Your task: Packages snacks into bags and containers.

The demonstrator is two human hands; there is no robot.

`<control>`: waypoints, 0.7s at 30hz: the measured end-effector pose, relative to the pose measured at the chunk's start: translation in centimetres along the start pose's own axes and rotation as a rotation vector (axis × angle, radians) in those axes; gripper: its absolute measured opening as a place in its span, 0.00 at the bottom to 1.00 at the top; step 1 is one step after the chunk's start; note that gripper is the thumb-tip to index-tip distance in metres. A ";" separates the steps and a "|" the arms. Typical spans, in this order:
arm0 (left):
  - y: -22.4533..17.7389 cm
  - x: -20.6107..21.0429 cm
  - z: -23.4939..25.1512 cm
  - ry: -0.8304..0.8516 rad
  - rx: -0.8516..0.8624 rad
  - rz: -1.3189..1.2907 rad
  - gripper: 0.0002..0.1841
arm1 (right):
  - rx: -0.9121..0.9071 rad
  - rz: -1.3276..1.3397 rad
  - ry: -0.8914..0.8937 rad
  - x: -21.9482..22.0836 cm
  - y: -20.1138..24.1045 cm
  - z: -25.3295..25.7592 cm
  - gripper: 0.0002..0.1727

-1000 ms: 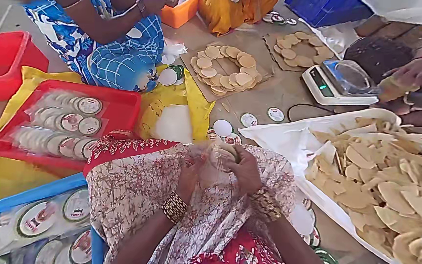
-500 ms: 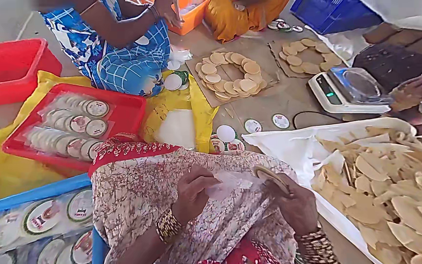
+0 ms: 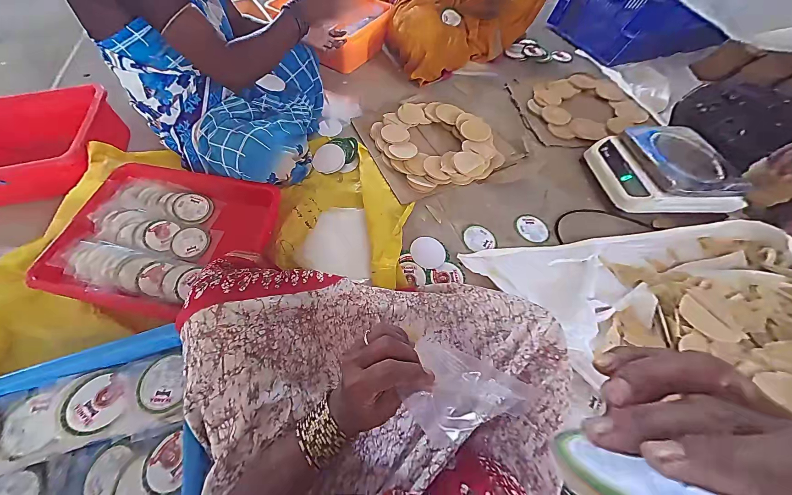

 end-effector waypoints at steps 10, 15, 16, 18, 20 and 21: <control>-0.4 1.2 -0.3 -0.011 -0.103 -0.081 0.08 | 0.006 -0.113 0.056 4.9 -2.2 0.8 0.06; -0.2 2.2 -1.1 -0.128 -0.531 -0.474 0.10 | 0.242 -0.050 -0.021 6.1 -5.6 -0.1 0.19; -0.2 2.4 -1.3 -0.150 -0.608 -0.563 0.12 | 0.276 -0.018 -0.026 6.3 -6.2 -0.3 0.25; -0.2 2.7 -1.8 -0.202 -0.755 -0.723 0.12 | 0.295 0.033 -0.053 6.9 -7.1 -0.7 0.29; 0.0 2.7 -2.2 -0.269 -0.888 -0.800 0.10 | 0.285 0.022 -0.029 7.7 -7.8 -1.6 0.27; 0.1 2.5 -2.5 -0.310 -0.944 -0.805 0.09 | 0.287 0.004 0.025 8.1 -8.0 -2.1 0.28</control>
Point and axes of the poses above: each hand's wrist, its own z-axis towards the middle knuckle, its own x-axis out of the palm, y = z × x, the point moved 6 cm from there along z, towards the middle knuckle, and after that the axes turned 8 degrees about -z, right-handed, at the moved point
